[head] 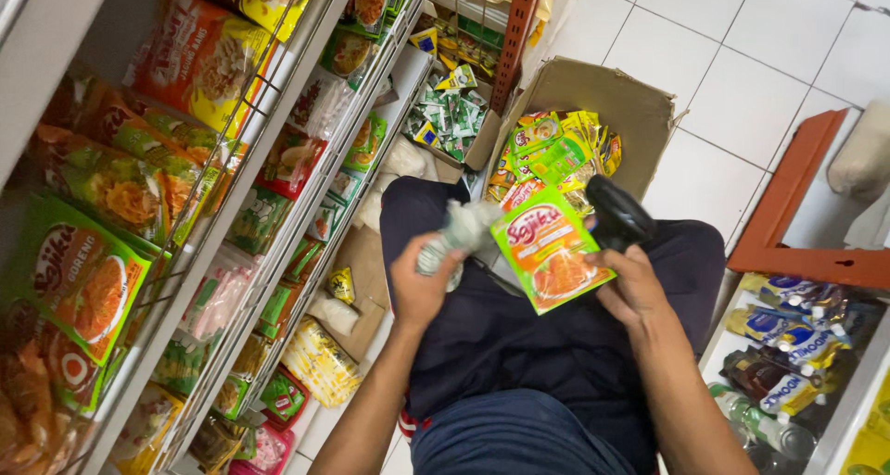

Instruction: The person wipes individual product packets with a cloth, scans each one using a handheld barcode scanner, and then places them onto a retail shelf or back into a cardboard box.

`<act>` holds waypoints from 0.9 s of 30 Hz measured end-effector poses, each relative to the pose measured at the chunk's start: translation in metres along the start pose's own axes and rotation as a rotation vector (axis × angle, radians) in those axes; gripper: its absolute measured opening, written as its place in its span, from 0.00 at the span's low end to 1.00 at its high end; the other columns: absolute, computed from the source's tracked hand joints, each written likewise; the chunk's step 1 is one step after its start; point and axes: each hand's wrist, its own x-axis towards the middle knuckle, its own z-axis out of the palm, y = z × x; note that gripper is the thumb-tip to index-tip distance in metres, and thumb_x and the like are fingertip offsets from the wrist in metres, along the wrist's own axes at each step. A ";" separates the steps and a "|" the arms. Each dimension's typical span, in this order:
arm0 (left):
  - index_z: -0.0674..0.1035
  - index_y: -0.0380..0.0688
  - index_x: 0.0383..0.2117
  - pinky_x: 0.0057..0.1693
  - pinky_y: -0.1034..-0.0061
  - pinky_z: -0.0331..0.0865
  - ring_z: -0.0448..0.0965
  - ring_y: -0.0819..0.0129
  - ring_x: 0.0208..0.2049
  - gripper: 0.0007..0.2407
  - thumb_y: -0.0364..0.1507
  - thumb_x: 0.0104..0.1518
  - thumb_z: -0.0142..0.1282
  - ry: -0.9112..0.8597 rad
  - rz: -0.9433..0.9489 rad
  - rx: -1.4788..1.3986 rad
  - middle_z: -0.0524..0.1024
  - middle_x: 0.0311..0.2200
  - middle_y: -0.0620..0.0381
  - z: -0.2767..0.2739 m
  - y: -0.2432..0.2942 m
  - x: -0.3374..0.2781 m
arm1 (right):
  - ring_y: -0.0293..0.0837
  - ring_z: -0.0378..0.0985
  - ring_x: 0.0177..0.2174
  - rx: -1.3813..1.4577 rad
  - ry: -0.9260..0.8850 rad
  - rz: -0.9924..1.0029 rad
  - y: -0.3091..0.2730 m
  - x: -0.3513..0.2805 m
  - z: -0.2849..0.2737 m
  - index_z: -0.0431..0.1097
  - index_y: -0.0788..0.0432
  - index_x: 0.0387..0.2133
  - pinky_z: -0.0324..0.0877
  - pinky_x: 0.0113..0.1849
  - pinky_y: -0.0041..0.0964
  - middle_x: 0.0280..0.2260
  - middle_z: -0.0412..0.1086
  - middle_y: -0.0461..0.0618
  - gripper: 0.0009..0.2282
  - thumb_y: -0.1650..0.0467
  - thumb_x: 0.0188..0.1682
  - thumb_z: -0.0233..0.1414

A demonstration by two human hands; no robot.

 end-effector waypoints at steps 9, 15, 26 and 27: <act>0.75 0.36 0.56 0.57 0.74 0.71 0.77 0.72 0.51 0.18 0.30 0.62 0.60 -0.350 0.109 -0.295 0.79 0.49 0.56 0.004 -0.007 -0.004 | 0.52 0.74 0.51 -0.015 -0.121 -0.067 0.011 0.008 0.020 0.65 0.62 0.54 0.69 0.54 0.50 0.51 0.69 0.55 0.26 0.85 0.38 0.53; 0.82 0.36 0.46 0.53 0.73 0.75 0.84 0.67 0.44 0.11 0.29 0.61 0.62 -0.156 0.161 -0.058 0.84 0.43 0.52 -0.020 0.056 -0.015 | 0.46 0.72 0.54 -0.331 -0.267 -0.224 0.023 0.019 0.048 0.65 0.62 0.57 0.67 0.55 0.43 0.52 0.70 0.51 0.28 0.82 0.40 0.60; 0.81 0.37 0.49 0.56 0.72 0.73 0.83 0.60 0.48 0.15 0.30 0.58 0.66 0.024 0.350 0.147 0.81 0.46 0.47 -0.086 0.082 -0.048 | 0.39 0.75 0.44 -0.596 -0.345 -0.290 0.042 0.041 0.106 0.67 0.61 0.54 0.71 0.48 0.36 0.45 0.72 0.46 0.24 0.78 0.41 0.62; 0.80 0.37 0.50 0.58 0.71 0.72 0.82 0.61 0.50 0.17 0.31 0.56 0.67 0.062 0.349 0.143 0.81 0.47 0.47 -0.091 0.080 -0.053 | 0.39 0.75 0.43 -0.640 -0.351 -0.304 0.043 0.041 0.116 0.68 0.62 0.53 0.71 0.47 0.36 0.44 0.72 0.46 0.22 0.78 0.43 0.62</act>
